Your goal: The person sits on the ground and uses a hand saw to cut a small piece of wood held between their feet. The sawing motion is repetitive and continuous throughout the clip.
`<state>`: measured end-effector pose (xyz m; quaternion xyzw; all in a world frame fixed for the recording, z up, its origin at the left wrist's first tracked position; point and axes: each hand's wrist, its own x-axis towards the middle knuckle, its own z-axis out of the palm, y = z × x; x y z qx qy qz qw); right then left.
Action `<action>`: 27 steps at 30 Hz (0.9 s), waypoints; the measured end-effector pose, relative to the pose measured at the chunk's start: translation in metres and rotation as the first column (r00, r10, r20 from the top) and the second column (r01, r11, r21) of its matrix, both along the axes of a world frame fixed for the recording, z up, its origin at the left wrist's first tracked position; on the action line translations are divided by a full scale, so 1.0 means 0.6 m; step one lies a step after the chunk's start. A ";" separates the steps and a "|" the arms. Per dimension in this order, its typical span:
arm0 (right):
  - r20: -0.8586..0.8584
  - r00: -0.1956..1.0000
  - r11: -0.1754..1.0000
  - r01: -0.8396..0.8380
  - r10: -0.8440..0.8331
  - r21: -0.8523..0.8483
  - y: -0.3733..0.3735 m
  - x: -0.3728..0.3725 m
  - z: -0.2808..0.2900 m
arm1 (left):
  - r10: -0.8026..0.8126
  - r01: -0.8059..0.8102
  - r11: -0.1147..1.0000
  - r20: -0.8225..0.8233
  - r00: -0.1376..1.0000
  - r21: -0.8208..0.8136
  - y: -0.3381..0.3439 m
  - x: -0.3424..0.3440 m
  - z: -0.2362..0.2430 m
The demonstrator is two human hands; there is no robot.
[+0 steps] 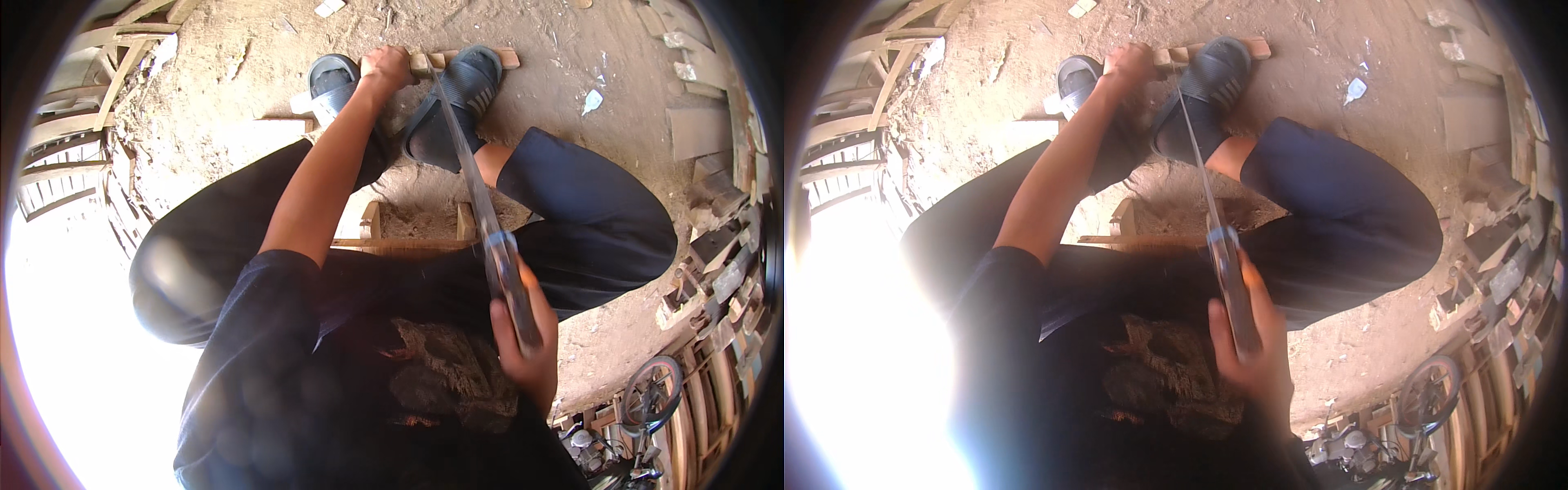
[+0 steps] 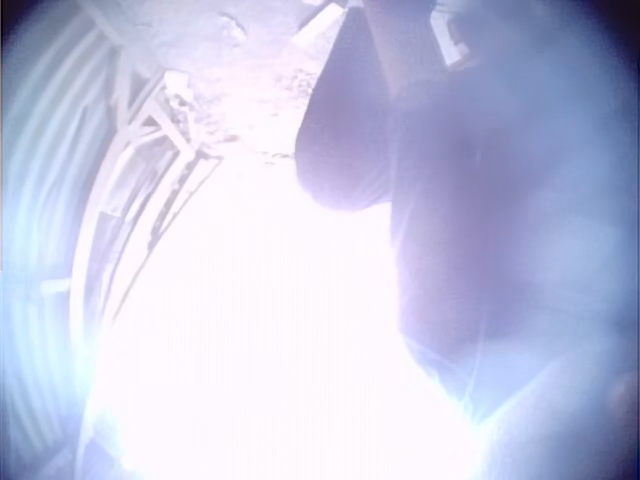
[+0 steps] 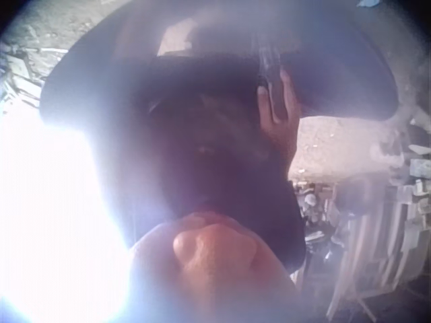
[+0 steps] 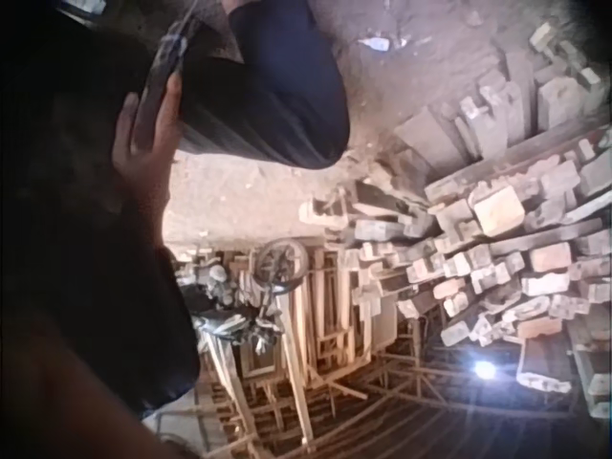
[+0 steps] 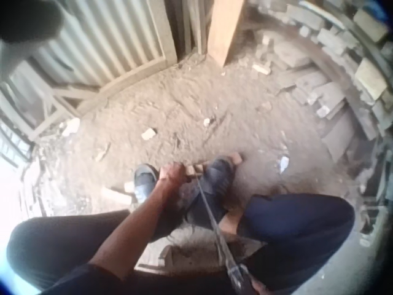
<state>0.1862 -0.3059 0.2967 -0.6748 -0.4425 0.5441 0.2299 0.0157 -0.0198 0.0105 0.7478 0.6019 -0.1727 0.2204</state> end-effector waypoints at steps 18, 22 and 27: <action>-0.066 0.996 0.975 0.050 -0.066 -0.217 0.039 -0.006 -0.026 | -0.048 0.046 0.997 0.020 0.999 0.062 -0.018 -0.001 0.003; 0.108 0.991 0.992 -0.093 0.083 0.091 -0.024 0.003 0.006 | -0.046 0.042 0.993 0.035 0.998 0.113 -0.014 -0.010 -0.018; -0.050 0.996 0.996 0.072 -0.075 -0.057 0.027 -0.008 -0.040 | -0.032 0.028 0.998 0.053 0.998 0.064 -0.010 -0.006 0.006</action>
